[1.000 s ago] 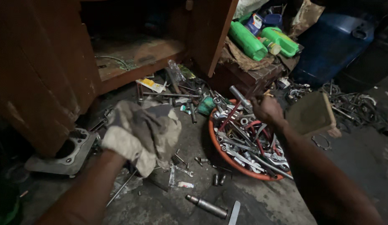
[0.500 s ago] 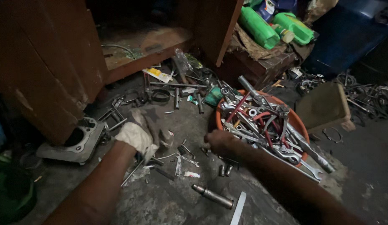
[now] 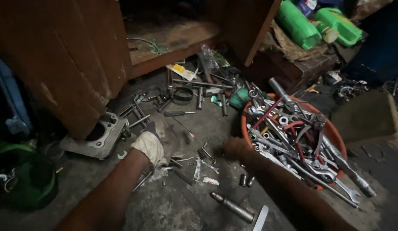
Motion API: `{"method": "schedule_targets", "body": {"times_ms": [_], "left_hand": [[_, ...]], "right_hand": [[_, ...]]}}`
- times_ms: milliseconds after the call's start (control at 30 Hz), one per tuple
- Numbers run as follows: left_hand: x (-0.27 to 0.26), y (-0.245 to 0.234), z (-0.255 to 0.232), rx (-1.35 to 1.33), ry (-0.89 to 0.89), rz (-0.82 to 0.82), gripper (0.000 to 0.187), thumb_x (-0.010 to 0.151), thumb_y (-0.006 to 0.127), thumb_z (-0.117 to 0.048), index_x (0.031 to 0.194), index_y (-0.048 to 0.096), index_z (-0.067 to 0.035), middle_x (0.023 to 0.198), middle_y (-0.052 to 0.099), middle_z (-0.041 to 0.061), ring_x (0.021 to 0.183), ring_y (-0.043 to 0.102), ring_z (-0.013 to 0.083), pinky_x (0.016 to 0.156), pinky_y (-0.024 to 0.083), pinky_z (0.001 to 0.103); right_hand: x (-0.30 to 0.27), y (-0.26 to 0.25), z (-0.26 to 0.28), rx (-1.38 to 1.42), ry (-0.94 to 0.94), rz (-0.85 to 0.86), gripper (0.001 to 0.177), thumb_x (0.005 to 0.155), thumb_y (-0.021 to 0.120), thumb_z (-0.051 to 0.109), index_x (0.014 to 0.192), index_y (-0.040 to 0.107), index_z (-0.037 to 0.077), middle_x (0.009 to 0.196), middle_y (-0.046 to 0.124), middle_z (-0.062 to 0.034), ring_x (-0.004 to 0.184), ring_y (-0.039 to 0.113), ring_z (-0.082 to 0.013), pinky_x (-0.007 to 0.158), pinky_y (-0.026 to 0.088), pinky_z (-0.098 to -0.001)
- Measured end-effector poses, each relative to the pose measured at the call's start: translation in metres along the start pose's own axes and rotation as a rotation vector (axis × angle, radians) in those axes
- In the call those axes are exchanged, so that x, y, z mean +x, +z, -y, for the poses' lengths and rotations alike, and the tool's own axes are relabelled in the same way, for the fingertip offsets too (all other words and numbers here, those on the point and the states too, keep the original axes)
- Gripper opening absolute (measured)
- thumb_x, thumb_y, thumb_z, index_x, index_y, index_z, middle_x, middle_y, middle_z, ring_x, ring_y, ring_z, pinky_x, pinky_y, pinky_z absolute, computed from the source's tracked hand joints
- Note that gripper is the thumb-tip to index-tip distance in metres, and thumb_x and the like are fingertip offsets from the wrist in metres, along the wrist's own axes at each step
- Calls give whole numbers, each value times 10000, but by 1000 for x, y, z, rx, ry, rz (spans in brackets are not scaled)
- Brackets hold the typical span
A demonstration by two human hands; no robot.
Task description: The person repeatedly picks up various metal tools from a cluttered floor and wipes them with a cloth. They handle items such as wrenches, pliers, and screwdrivers one at a time, cleaning them before placing them back down or into a nearby container.
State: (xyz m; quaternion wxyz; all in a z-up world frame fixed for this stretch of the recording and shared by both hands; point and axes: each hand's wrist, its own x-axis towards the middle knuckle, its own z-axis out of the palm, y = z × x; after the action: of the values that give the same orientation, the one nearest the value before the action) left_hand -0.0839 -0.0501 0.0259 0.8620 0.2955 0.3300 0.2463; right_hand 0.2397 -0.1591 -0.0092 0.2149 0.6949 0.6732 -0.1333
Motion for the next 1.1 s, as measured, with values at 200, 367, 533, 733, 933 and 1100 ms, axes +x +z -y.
{"method": "schedule_targets", "body": {"times_ms": [200,367,533,733,933,1100], "left_hand": [[1,18,7,-38,-104,35,344,970,552,-453,1032,660,-132,866,636,64,703,539,218,610,458,373],[11,31,16,-127,-162,21,370,950,572,-482,1006,643,-123,818,619,75,635,508,210,547,433,358],[13,36,14,-134,-203,55,401,930,591,-511,980,626,-114,770,602,86,567,478,202,485,408,343],[13,57,12,-191,-265,87,444,907,614,-545,948,606,-103,712,582,100,485,441,192,410,378,325],[-26,87,-15,-160,-259,-93,456,894,577,-547,942,567,-93,714,604,133,487,473,220,397,404,344],[-66,79,-40,-145,-30,651,408,981,543,-216,1204,617,119,1020,705,237,748,653,292,547,512,375]], "right_hand": [[47,-78,-30,359,-478,-85,267,908,647,259,1125,749,142,1064,782,-86,903,716,-255,780,578,-389],[3,-166,-3,1006,-44,-215,364,988,652,257,1271,712,37,1041,779,-105,798,673,-198,651,553,-326],[-45,-161,26,861,-141,22,487,921,636,268,1378,644,100,1154,779,-101,865,723,-181,697,591,-363],[-82,-151,71,1090,-75,189,627,915,697,317,1475,439,205,1277,651,-42,934,727,-232,811,613,-396],[-45,-125,69,1127,-203,-71,250,892,707,156,1100,792,46,982,783,-155,775,720,-217,649,603,-368],[-50,-149,40,992,-79,-282,148,858,707,113,955,801,53,847,788,-145,659,706,-218,592,572,-376]]}}
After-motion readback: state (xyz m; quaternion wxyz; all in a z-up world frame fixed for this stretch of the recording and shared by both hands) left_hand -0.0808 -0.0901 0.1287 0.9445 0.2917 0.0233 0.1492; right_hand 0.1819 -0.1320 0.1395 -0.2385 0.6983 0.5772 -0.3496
